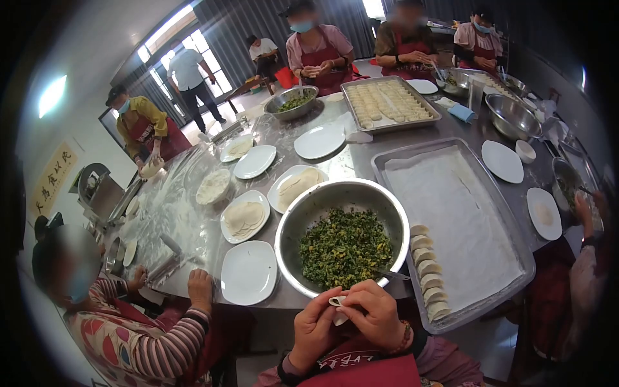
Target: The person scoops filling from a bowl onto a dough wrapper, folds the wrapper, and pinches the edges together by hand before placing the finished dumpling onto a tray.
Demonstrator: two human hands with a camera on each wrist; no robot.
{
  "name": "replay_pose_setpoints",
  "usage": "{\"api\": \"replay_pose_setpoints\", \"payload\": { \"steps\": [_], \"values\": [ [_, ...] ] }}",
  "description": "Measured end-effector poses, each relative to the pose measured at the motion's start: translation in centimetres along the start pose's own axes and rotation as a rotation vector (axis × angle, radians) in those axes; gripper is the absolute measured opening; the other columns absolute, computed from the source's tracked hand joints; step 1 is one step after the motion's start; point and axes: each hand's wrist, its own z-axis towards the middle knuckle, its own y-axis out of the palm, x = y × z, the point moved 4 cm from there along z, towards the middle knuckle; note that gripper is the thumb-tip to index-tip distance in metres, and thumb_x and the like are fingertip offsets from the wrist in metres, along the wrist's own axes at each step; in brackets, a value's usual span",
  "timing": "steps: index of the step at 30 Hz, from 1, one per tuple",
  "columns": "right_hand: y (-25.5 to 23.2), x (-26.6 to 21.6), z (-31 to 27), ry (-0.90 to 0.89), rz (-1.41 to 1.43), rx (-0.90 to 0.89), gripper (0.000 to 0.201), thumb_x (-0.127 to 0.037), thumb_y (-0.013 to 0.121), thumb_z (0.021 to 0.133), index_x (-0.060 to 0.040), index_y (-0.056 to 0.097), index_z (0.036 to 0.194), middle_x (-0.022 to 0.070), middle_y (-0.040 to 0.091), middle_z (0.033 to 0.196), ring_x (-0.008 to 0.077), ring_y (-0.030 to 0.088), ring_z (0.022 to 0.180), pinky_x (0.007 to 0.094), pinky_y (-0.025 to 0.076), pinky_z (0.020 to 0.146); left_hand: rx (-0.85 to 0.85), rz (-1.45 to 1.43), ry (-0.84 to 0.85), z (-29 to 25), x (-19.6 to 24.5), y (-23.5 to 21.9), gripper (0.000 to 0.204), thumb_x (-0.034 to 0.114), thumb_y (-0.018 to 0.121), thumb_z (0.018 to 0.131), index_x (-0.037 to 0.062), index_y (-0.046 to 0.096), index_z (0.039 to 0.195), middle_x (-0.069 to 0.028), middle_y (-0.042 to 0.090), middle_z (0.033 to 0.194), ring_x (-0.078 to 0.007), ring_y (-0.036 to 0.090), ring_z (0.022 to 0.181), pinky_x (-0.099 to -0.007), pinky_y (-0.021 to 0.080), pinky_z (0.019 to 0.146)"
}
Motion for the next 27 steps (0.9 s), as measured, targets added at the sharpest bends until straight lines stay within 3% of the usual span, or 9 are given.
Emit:
{"api": "replay_pose_setpoints", "payload": {
  "steps": [7, 10, 15, 18, 20, 23, 25, 27],
  "values": [
    [-0.3, -0.4, 0.3, -0.07, -0.053, -0.019, 0.016, 0.001, 0.072, 0.072, -0.0024, 0.064, 0.085, 0.0108, 0.059, 0.087, 0.0199, 0.06, 0.07, 0.0279, 0.048, 0.059, -0.082, 0.151, 0.045, -0.2, 0.6, 0.4, 0.035, 0.002, 0.052, 0.092, -0.0002, 0.052, 0.126, -0.0113, 0.063, 0.111, -0.0132, 0.061, 0.098, -0.0246, 0.048, 0.083],
    [-0.4, -0.3, 0.1, 0.087, 0.056, 0.043, 0.015, 0.001, 0.072, 0.072, -0.0025, 0.064, 0.084, 0.0109, 0.059, 0.086, 0.02, 0.06, 0.07, 0.0279, 0.048, 0.059, -0.079, 0.137, 0.055, -0.2, 0.2, 0.4, 0.037, 0.001, 0.053, 0.091, -0.0001, 0.051, 0.128, -0.013, 0.063, 0.113, -0.0144, 0.061, 0.098, -0.0253, 0.049, 0.083],
    [-0.2, -0.8, 0.6, -0.088, -0.065, -0.005, 0.017, 0.001, 0.073, 0.071, -0.0025, 0.065, 0.085, 0.0107, 0.059, 0.086, 0.0207, 0.061, 0.071, 0.0289, 0.048, 0.059, -0.045, 0.154, 0.112, -0.1, 1.1, 0.8, 0.04, 0.0, 0.053, 0.09, 0.0005, 0.05, 0.13, -0.0145, 0.062, 0.117, -0.0158, 0.061, 0.103, -0.0262, 0.048, 0.086],
    [-0.4, -0.9, 0.6, -0.13, -0.108, -0.003, 0.017, 0.002, 0.072, 0.07, -0.0023, 0.065, 0.085, 0.0109, 0.059, 0.085, 0.0215, 0.061, 0.071, 0.0292, 0.049, 0.059, 0.015, -0.074, 0.056, -0.4, 1.1, 0.9, 0.04, 0.0, 0.052, 0.09, 0.0007, 0.049, 0.131, -0.0148, 0.06, 0.119, -0.0168, 0.059, 0.106, -0.0274, 0.048, 0.088],
    [-0.3, -0.8, 0.7, -0.142, -0.11, -0.003, 0.017, 0.002, 0.073, 0.07, -0.0022, 0.065, 0.085, 0.0109, 0.059, 0.085, 0.0219, 0.061, 0.07, 0.0293, 0.049, 0.059, -0.005, 0.071, 0.14, -0.5, 1.5, 0.7, 0.042, 0.0, 0.052, 0.09, 0.0009, 0.047, 0.132, -0.0146, 0.059, 0.122, -0.0175, 0.059, 0.108, -0.0281, 0.047, 0.089],
    [-0.1, -0.9, 0.9, -0.147, -0.111, -0.024, 0.016, 0.002, 0.072, 0.07, -0.0023, 0.066, 0.083, 0.0108, 0.059, 0.084, 0.0223, 0.061, 0.069, 0.029, 0.049, 0.058, -0.091, 0.283, 0.13, -0.5, 1.2, 0.4, 0.044, 0.0, 0.052, 0.09, 0.0011, 0.045, 0.134, -0.0137, 0.059, 0.121, -0.018, 0.06, 0.106, -0.0278, 0.047, 0.088],
    [-0.3, -1.1, 0.4, -0.146, -0.113, -0.039, 0.016, 0.002, 0.072, 0.07, -0.0023, 0.066, 0.083, 0.0106, 0.059, 0.084, 0.0222, 0.061, 0.068, 0.0286, 0.048, 0.058, -0.096, 0.242, 0.108, -0.7, -0.1, 0.1, 0.044, 0.0, 0.052, 0.091, 0.0013, 0.045, 0.134, -0.0131, 0.06, 0.119, -0.0171, 0.06, 0.105, -0.0274, 0.048, 0.088],
    [-0.2, -0.7, 0.6, -0.036, -0.075, -0.108, 0.017, -0.004, 0.073, 0.071, -0.0024, 0.065, 0.086, 0.0107, 0.059, 0.087, 0.0237, 0.061, 0.071, 0.0305, 0.049, 0.061, -0.094, 0.211, 0.111, -0.6, -0.3, -0.1, 0.043, 0.0, 0.052, 0.091, 0.0016, 0.045, 0.134, -0.0125, 0.061, 0.118, -0.0161, 0.06, 0.103, -0.0269, 0.048, 0.087]
  ]
}}
